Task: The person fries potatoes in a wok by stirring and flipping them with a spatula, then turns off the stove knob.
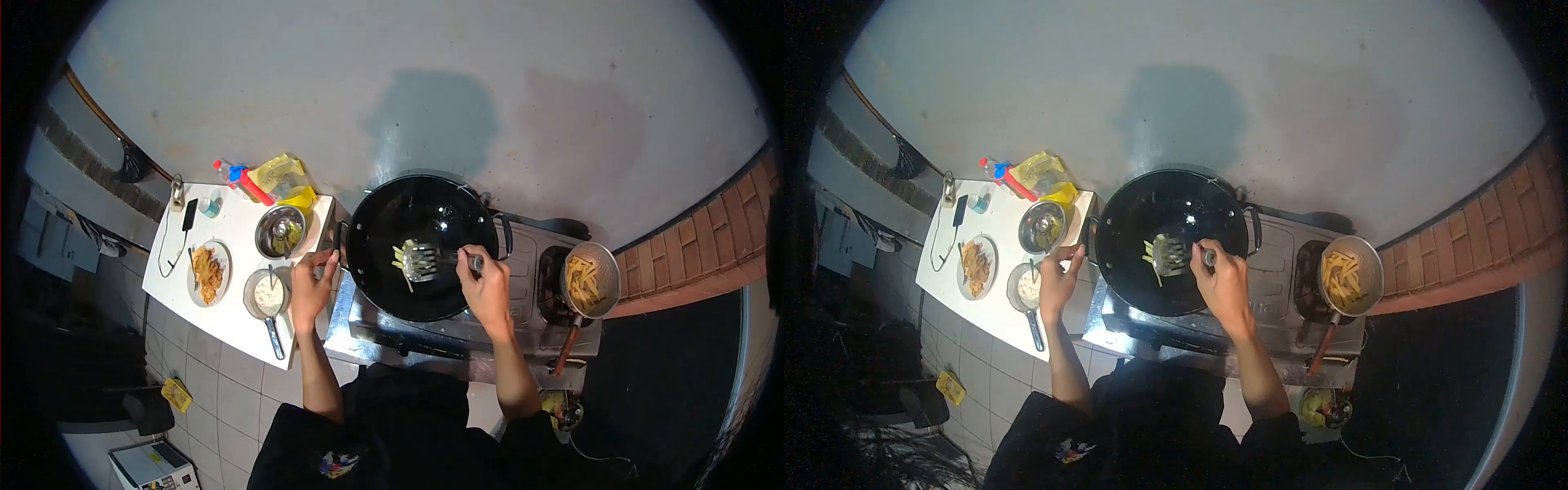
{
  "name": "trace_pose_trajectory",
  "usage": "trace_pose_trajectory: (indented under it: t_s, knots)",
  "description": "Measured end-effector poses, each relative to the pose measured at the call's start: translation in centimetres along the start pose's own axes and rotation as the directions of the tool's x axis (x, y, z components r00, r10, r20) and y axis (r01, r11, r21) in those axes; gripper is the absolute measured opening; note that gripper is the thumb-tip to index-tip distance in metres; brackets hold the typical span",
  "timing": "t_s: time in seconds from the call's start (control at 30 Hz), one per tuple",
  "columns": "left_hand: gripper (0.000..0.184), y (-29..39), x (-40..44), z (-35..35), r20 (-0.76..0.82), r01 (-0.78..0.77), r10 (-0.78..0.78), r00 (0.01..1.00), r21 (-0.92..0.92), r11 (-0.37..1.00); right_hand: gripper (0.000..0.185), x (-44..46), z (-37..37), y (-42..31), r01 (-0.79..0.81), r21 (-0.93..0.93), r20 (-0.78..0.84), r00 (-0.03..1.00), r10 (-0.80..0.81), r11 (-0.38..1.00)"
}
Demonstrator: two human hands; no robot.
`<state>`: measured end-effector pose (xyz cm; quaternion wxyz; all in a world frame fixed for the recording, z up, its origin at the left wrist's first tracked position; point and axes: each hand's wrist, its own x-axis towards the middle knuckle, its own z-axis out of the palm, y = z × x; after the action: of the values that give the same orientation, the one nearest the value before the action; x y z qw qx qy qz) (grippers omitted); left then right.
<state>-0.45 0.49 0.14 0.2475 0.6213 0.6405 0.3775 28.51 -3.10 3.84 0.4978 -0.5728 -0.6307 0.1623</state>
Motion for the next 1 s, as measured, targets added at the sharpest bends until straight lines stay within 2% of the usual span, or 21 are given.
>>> trace_pose_trajectory:
  t_s: [0.07,0.17,0.33,0.4,0.47,0.63,0.77,0.83,0.87,0.93,1.0]
  knots:
    - [0.033,0.0,0.0,0.1,-0.003,0.007,-0.007,1.0,0.004,1.0,0.008,-0.1,0.6,1.1,0.021,0.014,-0.019,1.0,-0.02,1.0]
    - [0.033,0.6,-0.1,0.0,0.003,0.017,-0.017,1.0,0.015,1.0,0.008,0.1,1.0,2.3,-0.095,0.043,-0.04,0.995,0.097,0.995]
    - [0.033,0.6,-0.3,0.1,-0.024,-0.01,0.01,1.0,0.002,1.0,0.009,0.6,0.6,2.8,-0.082,0.046,-0.074,0.994,0.085,0.996]
    - [0.033,0.7,-0.3,0.1,-0.024,0.004,-0.004,1.0,0.003,1.0,0.009,0.8,0.4,3.0,-0.069,0.066,-0.141,0.987,0.078,0.995]
    - [0.033,0.8,-0.3,0.1,-0.016,0.006,-0.006,1.0,0.008,1.0,0.01,1.0,0.0,2.9,-0.1,0.023,-0.108,0.989,0.102,0.995]
    - [0.034,0.2,-0.3,0.5,-0.032,-0.026,0.026,0.999,0.018,0.999,0.01,0.7,0.6,2.6,-0.004,0.004,-0.056,0.998,0.004,1.0]
    - [0.035,0.3,-0.4,0.4,-0.032,-0.01,0.011,0.999,0.015,1.0,0.012,0.8,0.7,2.1,-0.027,-0.003,-0.018,0.999,0.027,1.0]
    - [0.035,0.0,-0.4,0.5,-0.032,-0.02,0.021,0.999,0.016,1.0,0.011,0.7,1.2,2.3,0.071,0.017,-0.065,0.995,-0.07,0.997]
    - [0.035,-0.2,-0.4,0.5,-0.03,-0.03,0.03,0.999,0.018,0.999,0.011,0.7,1.1,2.3,0.07,0.016,-0.066,0.995,-0.069,0.997]
    - [0.035,-0.2,-0.4,0.5,-0.025,-0.028,0.029,0.999,0.024,0.999,0.012,0.7,1.0,2.0,-0.055,0.076,0.066,0.997,0.05,0.996]
    - [0.035,-0.1,-0.5,0.4,-0.027,-0.023,0.024,0.999,0.029,0.999,0.012,0.8,1.2,2.3,-0.046,0.083,0.052,0.998,0.042,0.996]
